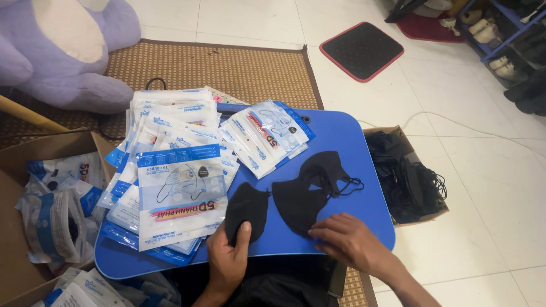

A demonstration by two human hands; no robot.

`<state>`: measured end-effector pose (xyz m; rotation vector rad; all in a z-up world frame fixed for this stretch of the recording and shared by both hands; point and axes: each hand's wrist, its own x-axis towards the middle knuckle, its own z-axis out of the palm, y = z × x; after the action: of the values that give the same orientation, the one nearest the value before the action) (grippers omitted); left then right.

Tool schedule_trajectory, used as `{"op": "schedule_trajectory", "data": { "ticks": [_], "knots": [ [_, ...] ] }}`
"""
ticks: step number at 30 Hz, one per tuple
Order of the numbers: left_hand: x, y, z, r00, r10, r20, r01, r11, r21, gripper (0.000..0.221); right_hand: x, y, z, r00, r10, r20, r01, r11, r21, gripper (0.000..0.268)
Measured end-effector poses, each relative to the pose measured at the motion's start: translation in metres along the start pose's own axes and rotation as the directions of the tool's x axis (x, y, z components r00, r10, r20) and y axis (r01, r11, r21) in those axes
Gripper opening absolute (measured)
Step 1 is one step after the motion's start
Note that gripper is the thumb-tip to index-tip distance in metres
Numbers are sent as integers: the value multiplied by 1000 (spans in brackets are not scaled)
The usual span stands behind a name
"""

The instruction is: Sorting and organizing individual black face masks and stacks of packaged white face masks on a small table.

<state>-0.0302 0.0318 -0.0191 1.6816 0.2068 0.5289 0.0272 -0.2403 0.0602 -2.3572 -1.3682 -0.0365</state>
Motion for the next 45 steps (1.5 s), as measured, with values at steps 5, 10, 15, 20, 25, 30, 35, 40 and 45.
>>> {"op": "schedule_trajectory", "data": {
  "ticks": [5,10,15,20,25,30,35,40,45],
  "knots": [
    [6,2,5,989,-139,-43,136,989,-62,37,7,4,16,969,146,-197,-149,989,-3,28],
    [15,2,14,940,-339,-40,313,902,-298,40,25,5,41,952,161,-260,-207,966,-158,42],
    [14,-12,13,965,-259,-30,252,957,-144,38,30,19,54,965,179,-194,-231,926,-298,48],
    [15,-3,10,979,-204,13,203,963,-176,43,27,20,57,982,159,-98,-185,903,-389,49],
    [16,0,9,982,-181,47,186,970,-156,44,36,10,50,995,102,-23,-102,889,-447,50],
    [17,3,8,992,-92,84,106,976,-188,45,28,19,63,988,157,3,-142,898,-416,48],
    [16,3,8,990,-127,55,135,970,-203,43,28,12,49,966,257,43,-223,900,-374,61],
    [17,6,8,990,-137,-28,126,961,-246,38,26,11,50,960,275,54,-238,903,-358,43],
    [17,5,7,990,-126,-65,106,962,-250,45,28,3,47,976,204,77,-167,925,-340,56]
  ]
}}
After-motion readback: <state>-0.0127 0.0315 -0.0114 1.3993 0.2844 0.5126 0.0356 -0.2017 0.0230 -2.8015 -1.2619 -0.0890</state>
